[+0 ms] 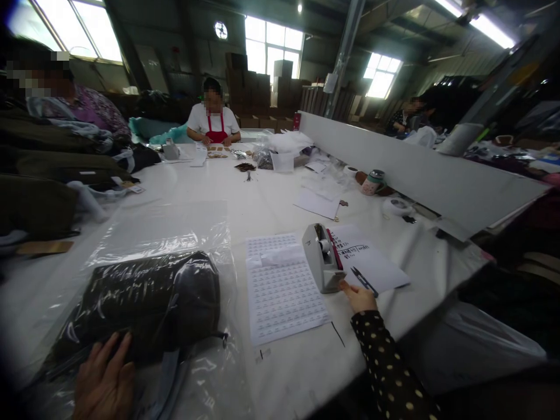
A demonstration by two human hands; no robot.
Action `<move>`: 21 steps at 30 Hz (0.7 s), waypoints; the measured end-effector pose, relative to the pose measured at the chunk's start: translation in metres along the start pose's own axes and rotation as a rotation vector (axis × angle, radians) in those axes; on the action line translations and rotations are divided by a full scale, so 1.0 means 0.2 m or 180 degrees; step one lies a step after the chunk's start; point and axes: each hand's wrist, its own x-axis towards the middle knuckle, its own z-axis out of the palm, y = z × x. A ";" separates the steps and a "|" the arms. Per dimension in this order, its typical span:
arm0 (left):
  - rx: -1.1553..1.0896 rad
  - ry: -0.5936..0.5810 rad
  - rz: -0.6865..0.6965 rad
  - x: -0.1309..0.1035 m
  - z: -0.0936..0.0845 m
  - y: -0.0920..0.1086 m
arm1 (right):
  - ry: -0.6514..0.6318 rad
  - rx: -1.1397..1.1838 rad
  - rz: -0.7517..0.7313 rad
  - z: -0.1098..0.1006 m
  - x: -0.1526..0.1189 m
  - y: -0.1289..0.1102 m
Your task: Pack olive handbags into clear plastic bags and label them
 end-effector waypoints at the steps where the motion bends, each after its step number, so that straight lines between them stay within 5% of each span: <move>1: -0.0001 -0.0004 -0.0009 0.00 0.00 0.00 | 0.0048 -0.0267 0.0010 -0.01 0.01 0.01; 6: -0.0025 -0.0020 -0.0036 -0.01 -0.01 -0.01 | 0.0217 -0.0586 -0.0013 -0.06 0.08 0.00; 12: -0.0216 0.0056 -0.0150 -0.02 0.00 -0.03 | 0.0184 0.0705 -0.0160 0.07 0.15 -0.17; 17: -0.0498 0.0045 -0.0540 -0.02 -0.01 -0.03 | 0.0125 0.0967 0.0028 0.07 0.02 -0.15; 21: -0.0461 0.0121 -0.0562 -0.01 -0.02 -0.01 | 0.0144 0.0284 0.0233 0.02 -0.13 -0.04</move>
